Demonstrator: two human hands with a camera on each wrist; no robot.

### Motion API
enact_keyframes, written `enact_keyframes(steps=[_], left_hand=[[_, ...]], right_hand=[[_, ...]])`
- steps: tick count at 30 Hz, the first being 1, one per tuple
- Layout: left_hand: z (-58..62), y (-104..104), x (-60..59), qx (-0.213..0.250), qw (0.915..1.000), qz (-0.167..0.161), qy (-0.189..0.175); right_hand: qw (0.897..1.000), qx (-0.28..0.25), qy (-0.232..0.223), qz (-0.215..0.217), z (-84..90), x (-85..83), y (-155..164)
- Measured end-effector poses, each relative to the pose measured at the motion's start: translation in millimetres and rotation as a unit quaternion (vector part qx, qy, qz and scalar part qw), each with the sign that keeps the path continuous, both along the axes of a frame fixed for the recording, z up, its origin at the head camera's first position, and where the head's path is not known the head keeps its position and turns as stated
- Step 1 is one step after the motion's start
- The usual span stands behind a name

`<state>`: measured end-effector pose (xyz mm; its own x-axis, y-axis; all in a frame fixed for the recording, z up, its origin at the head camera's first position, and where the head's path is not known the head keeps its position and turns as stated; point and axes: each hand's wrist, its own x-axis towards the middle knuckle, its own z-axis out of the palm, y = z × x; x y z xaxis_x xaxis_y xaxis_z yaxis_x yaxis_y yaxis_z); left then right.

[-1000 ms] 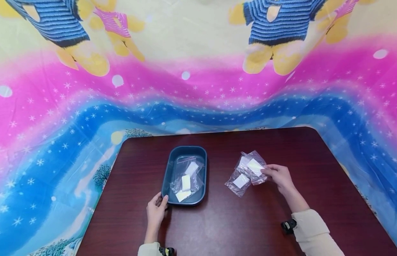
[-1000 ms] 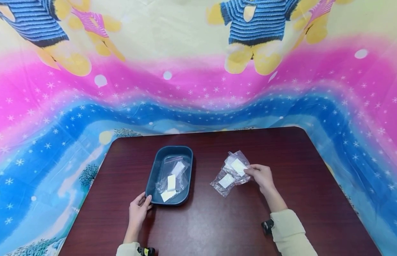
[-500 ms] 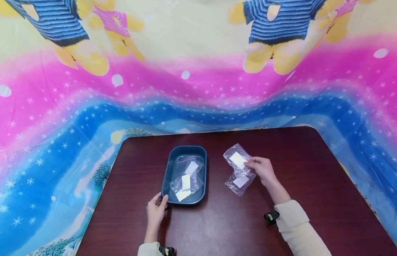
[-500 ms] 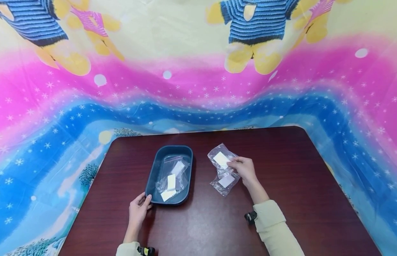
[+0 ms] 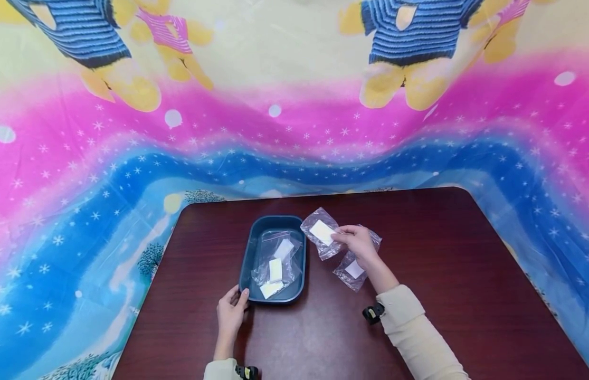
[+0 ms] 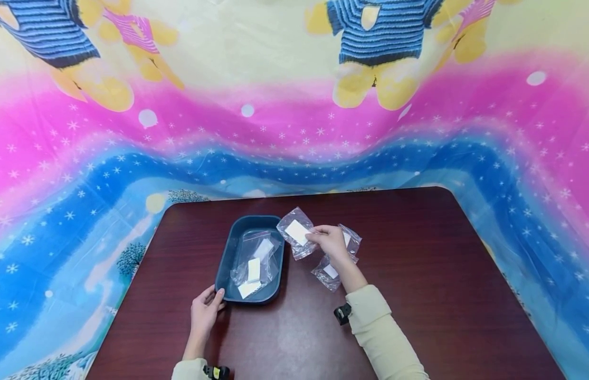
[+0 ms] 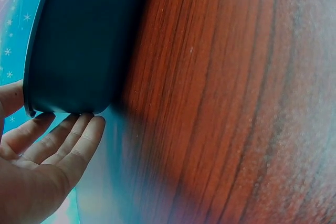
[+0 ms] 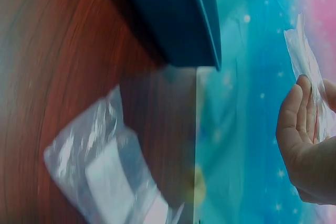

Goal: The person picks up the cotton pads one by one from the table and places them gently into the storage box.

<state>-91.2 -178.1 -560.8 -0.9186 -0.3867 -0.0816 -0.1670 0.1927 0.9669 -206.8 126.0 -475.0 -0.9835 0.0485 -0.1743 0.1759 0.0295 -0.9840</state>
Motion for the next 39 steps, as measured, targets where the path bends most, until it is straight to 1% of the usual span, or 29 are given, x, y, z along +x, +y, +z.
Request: enact_keyframes(steps=[7,13,17,22,24,29,32,35,39], left_hand=[[-0.9,-0.2,-0.4,-0.009,1.0,0.001,0.0],[-2.6,-1.1,-0.7,-0.007,1.0,0.006,-0.001],[-2.4,-0.7,-0.9,-0.008,1.0,0.005,-0.002],[-1.1,-0.7,-0.7,-0.007,1.0,0.0,-0.001],[-2.0,-1.3,-1.2,-0.006,1.0,0.0,-0.003],[-2.9,-1.1,-1.5,-0.005,1.0,0.003,-0.004],[-2.0,0.3,-0.8,-0.006,1.0,0.001,0.001],[-1.3,1.0,-0.2,-0.005,1.0,0.0,0.003],[-1.6,0.2,-0.4,-0.008,1.0,0.002,0.001]], right_hand=[[1.0,-0.027,-0.011,0.009,-5.5,-4.9,-29.2],[0.999,-0.033,-0.024,0.015,-12.3,-9.2,-53.6],[0.999,-0.029,-0.029,0.026,-18.3,-10.9,-67.2],[0.998,-0.016,-0.038,0.051,-22.5,-11.8,-82.2],[0.997,-0.02,-0.044,0.06,-23.9,-12.4,-87.5],[0.996,-0.018,-0.053,0.063,-27.9,-13.0,-98.8],[0.996,-0.002,-0.056,0.07,-28.9,-11.6,-103.5],[0.994,0.032,-0.049,0.095,-28.7,-9.4,-106.6],[0.987,0.106,-0.011,0.119,-28.9,-7.5,-107.1]])
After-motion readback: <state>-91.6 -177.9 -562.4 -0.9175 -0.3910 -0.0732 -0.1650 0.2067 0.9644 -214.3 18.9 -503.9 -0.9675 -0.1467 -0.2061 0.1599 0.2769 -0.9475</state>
